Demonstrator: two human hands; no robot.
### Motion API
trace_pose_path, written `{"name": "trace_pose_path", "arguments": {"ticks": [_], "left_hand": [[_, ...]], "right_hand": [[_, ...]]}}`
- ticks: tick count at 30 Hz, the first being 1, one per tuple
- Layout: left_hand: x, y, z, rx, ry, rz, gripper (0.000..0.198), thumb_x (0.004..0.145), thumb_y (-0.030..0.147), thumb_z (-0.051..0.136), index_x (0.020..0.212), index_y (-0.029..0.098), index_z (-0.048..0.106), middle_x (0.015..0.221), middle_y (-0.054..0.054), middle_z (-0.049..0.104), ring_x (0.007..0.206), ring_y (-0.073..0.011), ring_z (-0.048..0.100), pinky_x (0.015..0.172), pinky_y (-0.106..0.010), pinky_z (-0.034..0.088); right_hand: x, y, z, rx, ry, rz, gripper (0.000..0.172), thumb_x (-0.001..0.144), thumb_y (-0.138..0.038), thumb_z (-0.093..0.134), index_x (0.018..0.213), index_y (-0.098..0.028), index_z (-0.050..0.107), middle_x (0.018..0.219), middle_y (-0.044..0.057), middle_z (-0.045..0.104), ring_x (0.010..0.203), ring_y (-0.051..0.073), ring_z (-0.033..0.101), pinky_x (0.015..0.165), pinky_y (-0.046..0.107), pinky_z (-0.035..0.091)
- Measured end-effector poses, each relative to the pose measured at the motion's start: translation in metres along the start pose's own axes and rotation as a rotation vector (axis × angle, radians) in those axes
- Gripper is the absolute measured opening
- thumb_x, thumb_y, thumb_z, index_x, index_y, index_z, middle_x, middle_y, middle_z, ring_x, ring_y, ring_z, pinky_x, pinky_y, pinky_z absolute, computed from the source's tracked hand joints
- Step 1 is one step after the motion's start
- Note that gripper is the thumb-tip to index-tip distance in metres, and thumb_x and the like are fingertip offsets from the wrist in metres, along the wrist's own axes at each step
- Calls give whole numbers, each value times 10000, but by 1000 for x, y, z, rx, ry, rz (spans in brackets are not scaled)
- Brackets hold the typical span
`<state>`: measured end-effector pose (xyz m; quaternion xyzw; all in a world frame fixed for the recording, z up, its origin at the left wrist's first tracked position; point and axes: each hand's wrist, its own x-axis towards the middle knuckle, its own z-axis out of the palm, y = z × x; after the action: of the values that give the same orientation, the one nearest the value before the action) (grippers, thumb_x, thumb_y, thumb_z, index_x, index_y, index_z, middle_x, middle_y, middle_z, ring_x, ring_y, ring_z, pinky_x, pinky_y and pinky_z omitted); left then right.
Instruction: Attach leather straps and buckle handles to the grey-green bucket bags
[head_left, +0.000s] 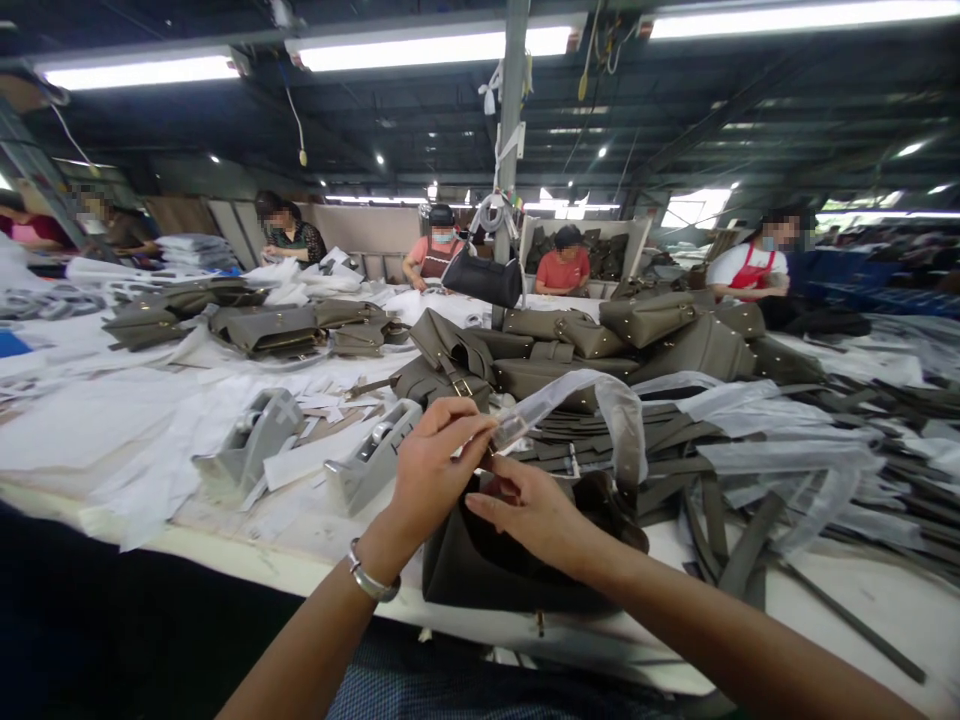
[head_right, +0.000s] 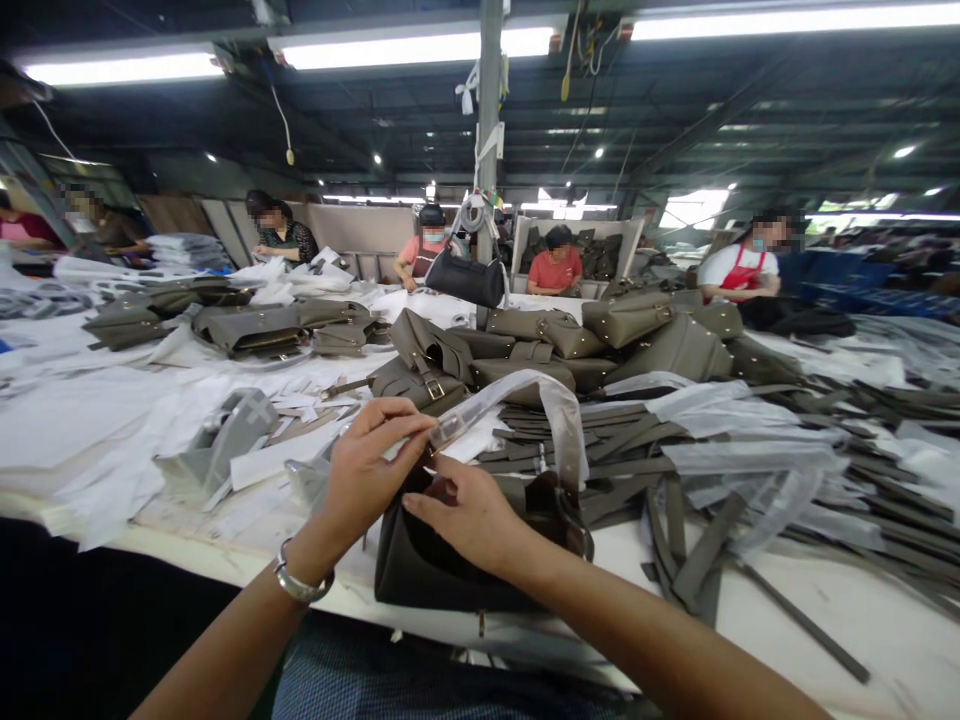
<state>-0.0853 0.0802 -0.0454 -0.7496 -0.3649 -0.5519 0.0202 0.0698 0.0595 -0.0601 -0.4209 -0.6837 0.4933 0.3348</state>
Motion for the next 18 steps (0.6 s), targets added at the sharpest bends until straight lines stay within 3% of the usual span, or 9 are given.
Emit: {"name": "trace_pose_path", "arguments": {"ticks": [4,7,9,12,15,18], "left_hand": [[-28,-21,-19,117,-120,136,207,902,139,607,1056,220,718,989,-64,670,889,-158,634,800,-259,510],[-43,-26,-33,-4,-219,24,193,912,159,592,1043,229,717,1057,-73,684,969,-182,647,864,-290,514],[-44,-22,-41,-182,-252,-184,276,938,220,568,1200,237,650,1203,-94,660,1073,-209,641,930,-330,510],[-31,-16,-46,-392,-316,-452,461,999,335,451,1449,239,424,1333,-113,612,1161,-230,617,994,-381,486],[-15,-11,-41,-361,-452,-468,431,1016,405,378,1366,223,552,1302,-84,649,1196,-244,592,1048,-389,429],[1,-6,-29,-335,-583,-406,422,999,439,409,1244,214,669,1190,-53,710,1096,-244,633,979,-352,459]], "right_hand": [[0,-4,-6,-94,-66,-45,168,863,-294,623,957,-160,664,711,-8,655,610,140,602,573,251,499],[-16,-1,-22,-297,-26,-164,188,917,-286,578,1032,-195,696,867,21,737,754,170,681,694,269,541],[-33,2,-37,-460,102,-297,217,949,-270,547,1115,-234,682,1011,25,749,873,173,701,781,271,547],[-59,3,-66,-752,482,-576,194,929,-212,589,1101,-246,674,1009,32,747,905,178,701,836,277,544],[-70,-7,-95,-1012,808,-755,357,855,-191,692,1204,-226,630,1105,81,724,1046,246,668,968,368,506],[-63,-16,-117,-1133,802,-698,534,885,-276,665,1385,-169,513,1333,137,623,1252,305,559,1091,463,422]]}}
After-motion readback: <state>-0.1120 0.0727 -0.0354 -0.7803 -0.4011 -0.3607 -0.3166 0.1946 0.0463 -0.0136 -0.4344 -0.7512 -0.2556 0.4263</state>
